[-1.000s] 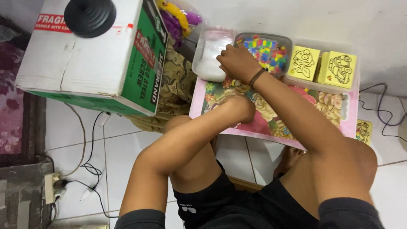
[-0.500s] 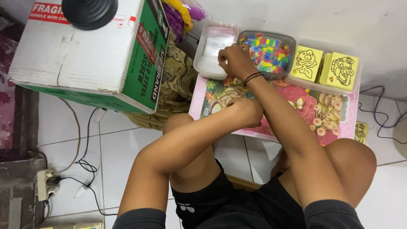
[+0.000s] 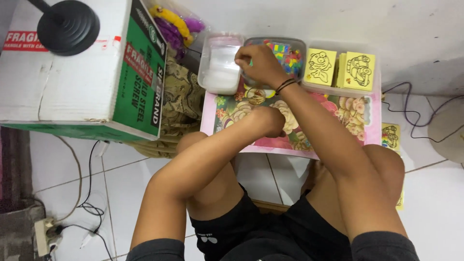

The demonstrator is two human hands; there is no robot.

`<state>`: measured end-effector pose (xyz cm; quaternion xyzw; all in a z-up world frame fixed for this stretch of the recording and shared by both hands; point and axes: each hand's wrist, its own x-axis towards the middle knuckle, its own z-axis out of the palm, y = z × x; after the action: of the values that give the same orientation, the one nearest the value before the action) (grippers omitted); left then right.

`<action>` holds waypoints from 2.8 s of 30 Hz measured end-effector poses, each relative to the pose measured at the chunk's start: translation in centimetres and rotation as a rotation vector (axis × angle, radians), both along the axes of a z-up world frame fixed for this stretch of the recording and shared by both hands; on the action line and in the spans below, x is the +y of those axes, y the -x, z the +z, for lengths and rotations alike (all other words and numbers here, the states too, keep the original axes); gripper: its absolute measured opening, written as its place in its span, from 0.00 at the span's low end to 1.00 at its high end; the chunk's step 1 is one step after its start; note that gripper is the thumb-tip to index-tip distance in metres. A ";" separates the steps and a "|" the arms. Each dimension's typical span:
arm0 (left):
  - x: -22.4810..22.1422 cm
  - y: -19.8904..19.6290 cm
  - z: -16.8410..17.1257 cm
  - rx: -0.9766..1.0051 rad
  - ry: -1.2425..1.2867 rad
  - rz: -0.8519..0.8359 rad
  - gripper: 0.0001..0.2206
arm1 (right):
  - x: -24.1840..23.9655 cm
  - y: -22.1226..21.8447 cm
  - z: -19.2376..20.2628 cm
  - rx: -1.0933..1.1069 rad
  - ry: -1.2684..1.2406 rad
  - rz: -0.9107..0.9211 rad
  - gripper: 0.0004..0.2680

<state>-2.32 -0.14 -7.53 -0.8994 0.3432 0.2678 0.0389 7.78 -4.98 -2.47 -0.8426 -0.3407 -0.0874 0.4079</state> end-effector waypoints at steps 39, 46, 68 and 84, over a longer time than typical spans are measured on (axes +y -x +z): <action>2.3 -3.8 17.8 0.252 1.025 0.327 0.19 | -18.5 7.9 5.9 0.637 -0.460 0.190 0.19; 1.2 -3.9 14.8 0.205 1.049 0.393 0.19 | -19.3 7.2 2.5 0.596 -0.589 0.119 0.05; 4.3 -4.1 7.9 0.151 1.037 0.475 0.05 | -16.5 8.9 5.3 0.151 -0.194 -0.263 0.13; 3.2 -5.5 10.2 0.068 0.764 0.334 0.09 | -16.8 8.6 4.1 0.195 -0.015 -0.234 0.06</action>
<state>3.15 3.06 2.68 -0.8831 0.2683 0.1534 -0.3531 -0.80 -21.82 1.59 -0.8780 -0.1981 -0.0544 0.4324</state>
